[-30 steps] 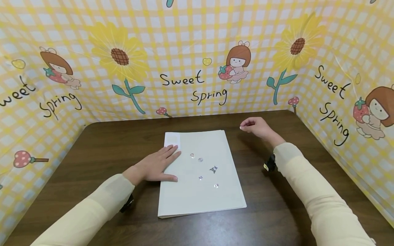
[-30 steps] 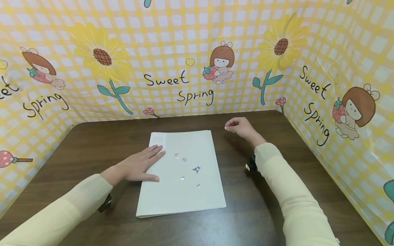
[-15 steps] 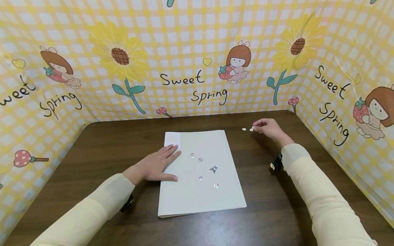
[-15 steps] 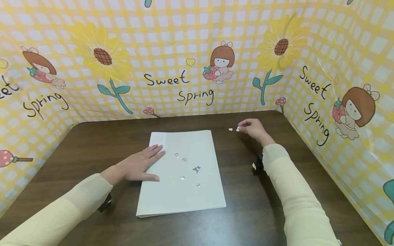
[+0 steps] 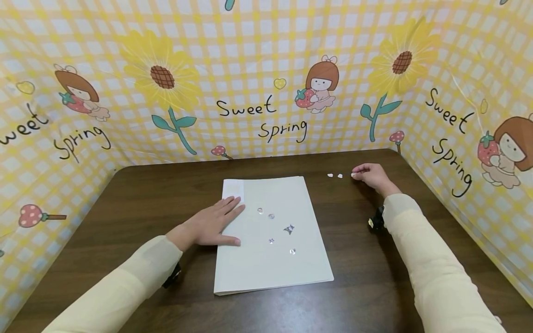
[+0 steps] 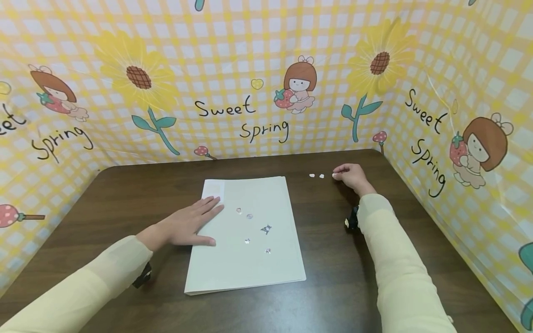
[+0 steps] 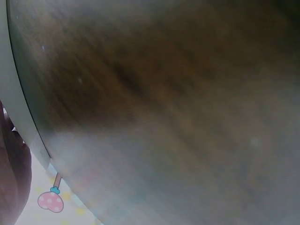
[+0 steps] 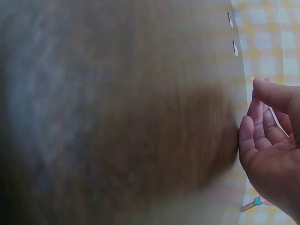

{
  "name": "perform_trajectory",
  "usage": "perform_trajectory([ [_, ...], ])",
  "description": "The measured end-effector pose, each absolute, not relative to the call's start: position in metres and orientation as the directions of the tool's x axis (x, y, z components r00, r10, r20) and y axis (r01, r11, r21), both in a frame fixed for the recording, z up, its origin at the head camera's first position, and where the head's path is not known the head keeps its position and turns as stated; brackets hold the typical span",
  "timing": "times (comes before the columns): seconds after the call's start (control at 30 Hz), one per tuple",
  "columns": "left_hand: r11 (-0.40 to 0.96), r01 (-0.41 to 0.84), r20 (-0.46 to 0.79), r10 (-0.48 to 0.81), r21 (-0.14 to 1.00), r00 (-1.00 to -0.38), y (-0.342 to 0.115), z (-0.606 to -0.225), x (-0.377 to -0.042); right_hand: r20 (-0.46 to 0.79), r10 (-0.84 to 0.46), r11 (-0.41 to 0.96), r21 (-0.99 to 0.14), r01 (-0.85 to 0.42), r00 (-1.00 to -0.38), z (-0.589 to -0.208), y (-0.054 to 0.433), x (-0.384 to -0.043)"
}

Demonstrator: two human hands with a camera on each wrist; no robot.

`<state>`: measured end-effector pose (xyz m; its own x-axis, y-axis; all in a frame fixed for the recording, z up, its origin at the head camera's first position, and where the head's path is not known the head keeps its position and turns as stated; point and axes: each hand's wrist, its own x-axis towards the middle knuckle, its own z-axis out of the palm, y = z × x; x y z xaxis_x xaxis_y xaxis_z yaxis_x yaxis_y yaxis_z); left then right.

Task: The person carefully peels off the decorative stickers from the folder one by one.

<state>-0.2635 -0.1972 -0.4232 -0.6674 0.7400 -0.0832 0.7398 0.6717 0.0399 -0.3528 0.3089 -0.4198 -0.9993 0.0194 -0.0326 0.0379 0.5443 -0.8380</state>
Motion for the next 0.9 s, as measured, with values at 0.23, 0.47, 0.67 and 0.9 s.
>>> perform_trajectory([
  [0.23, 0.674, 0.738, -0.093, 0.738, 0.032, -0.669, -0.1955, -0.4234, -0.2633, -0.039, 0.023, 0.558, -0.829, 0.045, -0.999, -0.4243, 0.3100, -0.3523],
  [0.47, 0.679, 0.733, -0.099, 0.732, 0.024, -0.675, -0.1970, -0.4220, -0.2636, -0.073, 0.011, 0.574, -0.817, 0.066, -0.997, -0.4248, 0.3060, -0.3542],
  [0.67, 0.677, 0.736, -0.090, 0.735, 0.027, -0.673, -0.1971, -0.4234, -0.2641, -0.065, 0.019, 0.582, -0.811, 0.064, -0.998, -0.4255, 0.3043, -0.3560],
  [0.9, 0.676, 0.737, -0.100, 0.735, 0.021, -0.671, -0.1963, -0.4239, -0.2648, -0.065, 0.018, 0.590, -0.805, 0.063, -0.998, -0.4250, 0.3054, -0.3553],
])
